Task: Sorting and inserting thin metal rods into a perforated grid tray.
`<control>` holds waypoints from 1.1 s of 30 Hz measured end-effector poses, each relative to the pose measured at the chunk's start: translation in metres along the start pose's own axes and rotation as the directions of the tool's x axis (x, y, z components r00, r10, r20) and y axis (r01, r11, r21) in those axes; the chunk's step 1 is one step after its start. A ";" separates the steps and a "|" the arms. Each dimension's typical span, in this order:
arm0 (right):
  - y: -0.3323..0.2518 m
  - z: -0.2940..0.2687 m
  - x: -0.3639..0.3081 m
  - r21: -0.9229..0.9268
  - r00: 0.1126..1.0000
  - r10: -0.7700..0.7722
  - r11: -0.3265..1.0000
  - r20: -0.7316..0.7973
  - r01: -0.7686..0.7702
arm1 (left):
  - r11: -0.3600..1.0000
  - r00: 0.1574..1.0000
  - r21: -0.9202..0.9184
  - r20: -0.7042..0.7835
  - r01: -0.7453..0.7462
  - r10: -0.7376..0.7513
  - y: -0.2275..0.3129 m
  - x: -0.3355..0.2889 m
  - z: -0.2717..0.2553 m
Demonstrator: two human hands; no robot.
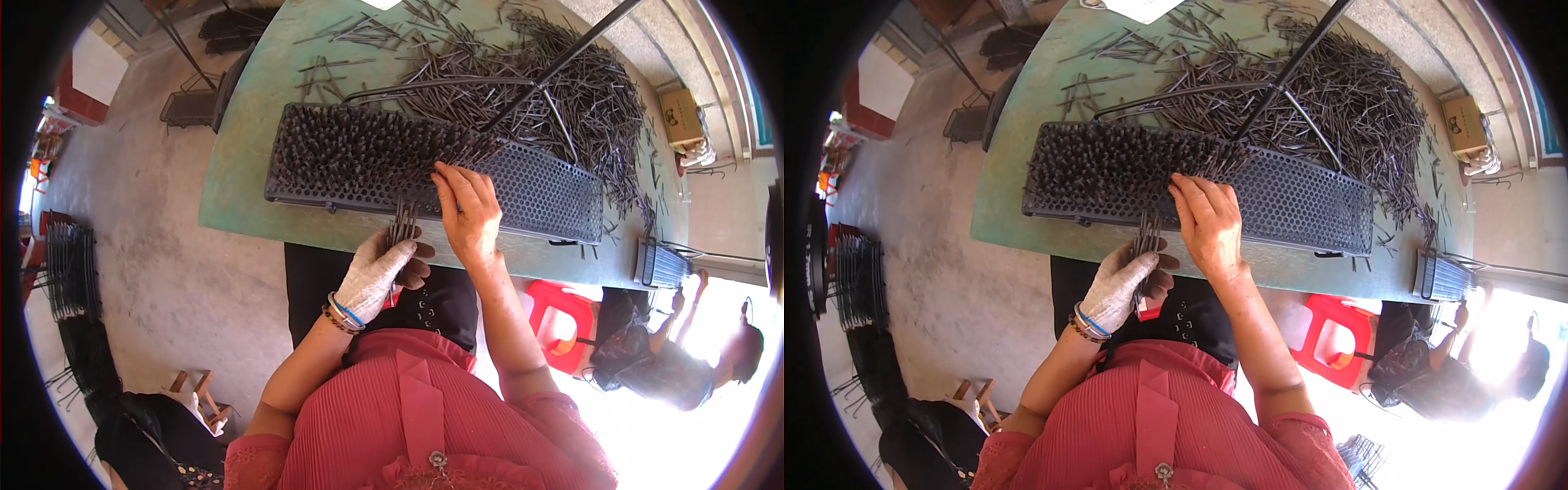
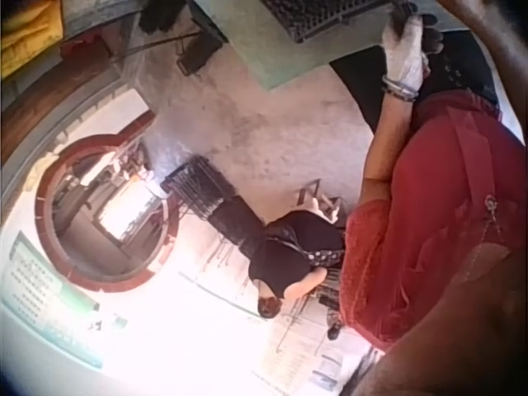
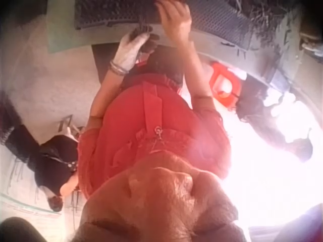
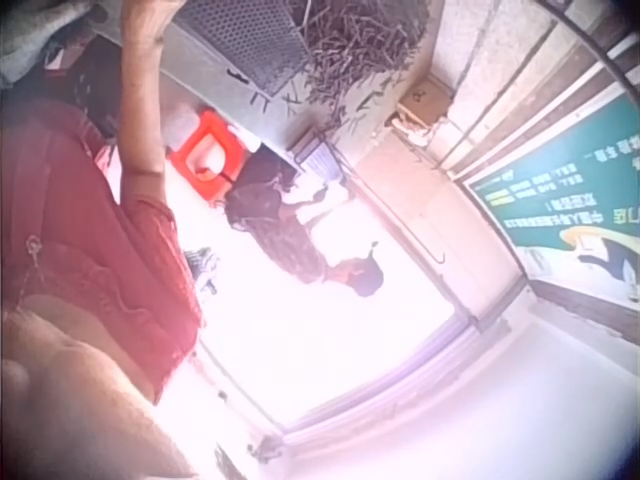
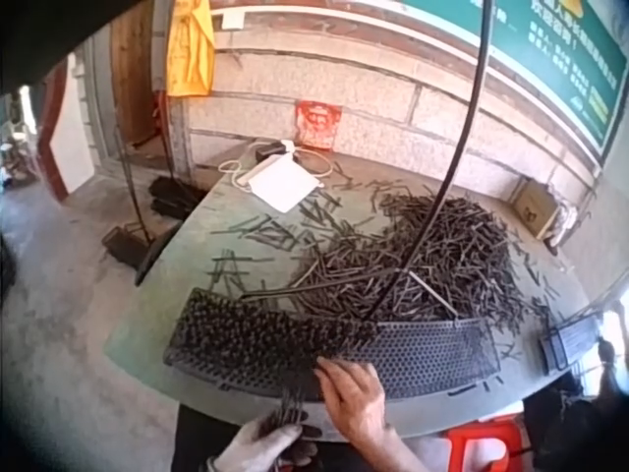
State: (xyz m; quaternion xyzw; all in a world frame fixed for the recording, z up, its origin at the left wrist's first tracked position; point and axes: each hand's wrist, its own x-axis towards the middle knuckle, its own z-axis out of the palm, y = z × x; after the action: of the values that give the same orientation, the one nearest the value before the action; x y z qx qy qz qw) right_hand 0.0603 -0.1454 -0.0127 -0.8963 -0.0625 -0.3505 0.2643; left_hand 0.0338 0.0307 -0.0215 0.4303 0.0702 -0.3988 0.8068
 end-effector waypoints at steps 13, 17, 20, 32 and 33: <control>-0.004 -0.005 0.015 -0.068 0.999 0.044 0.997 -0.007 -0.045 | 0.999 0.999 -0.006 0.037 0.031 -0.031 0.006 -0.001 0.001; -0.001 -0.004 0.013 -0.034 0.999 0.034 0.999 0.035 -0.033 | 0.999 1.000 -0.030 0.005 0.015 -0.015 0.005 0.000 0.002; -0.004 -0.002 0.013 -0.054 0.996 0.018 0.998 0.083 -0.014 | 0.999 1.000 -0.039 0.011 0.022 -0.022 0.008 -0.001 0.002; -0.023 -0.029 -0.007 0.413 0.620 0.540 0.464 0.570 -0.784 | 0.999 0.999 -0.027 0.016 -0.030 0.030 0.011 -0.005 0.010; -0.020 -0.030 -0.006 0.430 0.627 0.559 0.457 0.542 -0.779 | 0.998 0.999 -0.058 -0.017 -0.032 0.031 0.010 -0.005 0.010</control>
State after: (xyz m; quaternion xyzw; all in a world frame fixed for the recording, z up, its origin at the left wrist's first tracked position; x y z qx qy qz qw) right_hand 0.0320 -0.1438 0.0107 -0.7447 0.1448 -0.0200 0.6511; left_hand 0.0353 0.0287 -0.0069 0.4109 0.0814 -0.3804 0.8245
